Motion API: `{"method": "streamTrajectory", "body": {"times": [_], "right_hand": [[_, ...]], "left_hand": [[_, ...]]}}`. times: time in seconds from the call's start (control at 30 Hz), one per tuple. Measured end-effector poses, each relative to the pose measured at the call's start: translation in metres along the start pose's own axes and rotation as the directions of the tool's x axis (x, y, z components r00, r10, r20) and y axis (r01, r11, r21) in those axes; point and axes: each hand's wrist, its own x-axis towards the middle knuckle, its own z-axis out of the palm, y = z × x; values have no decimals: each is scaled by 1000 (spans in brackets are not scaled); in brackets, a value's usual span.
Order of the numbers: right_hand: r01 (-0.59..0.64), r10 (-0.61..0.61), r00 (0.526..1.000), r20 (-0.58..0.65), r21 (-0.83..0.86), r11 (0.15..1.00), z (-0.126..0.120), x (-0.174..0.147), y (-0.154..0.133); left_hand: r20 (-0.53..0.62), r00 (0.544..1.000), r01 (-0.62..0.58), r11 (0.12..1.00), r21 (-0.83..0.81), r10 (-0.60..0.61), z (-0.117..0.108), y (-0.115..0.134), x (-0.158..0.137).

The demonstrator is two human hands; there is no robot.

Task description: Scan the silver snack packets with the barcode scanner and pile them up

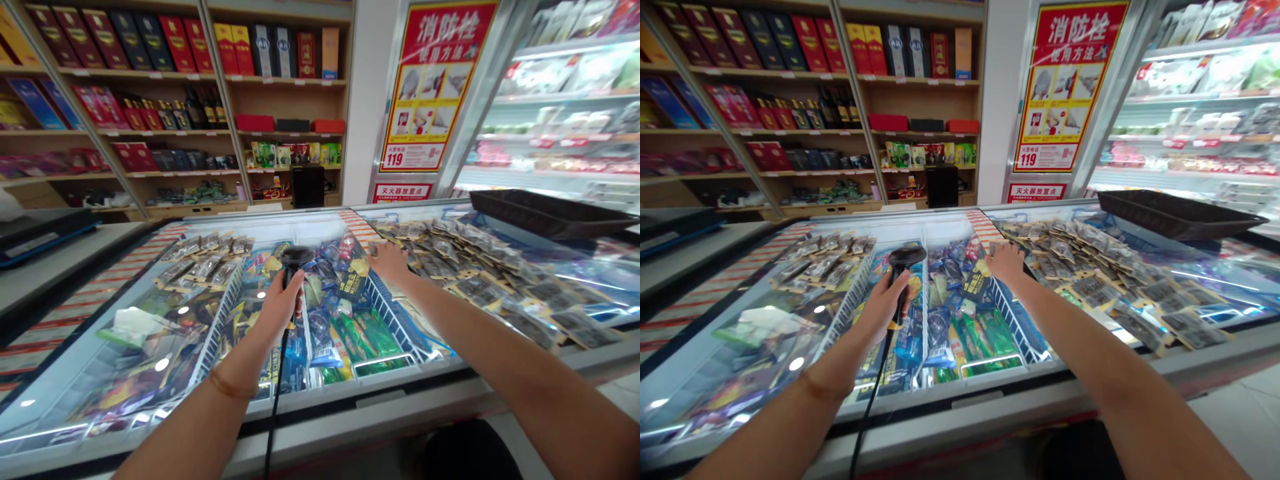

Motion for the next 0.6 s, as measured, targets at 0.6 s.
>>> {"method": "streamTrajectory", "body": {"times": [0.6], "right_hand": [[-105,85,993,76,310,945,8,11,-105]], "left_hand": [[-29,1000,0,1000,20,0,-2,-1,0]]}}
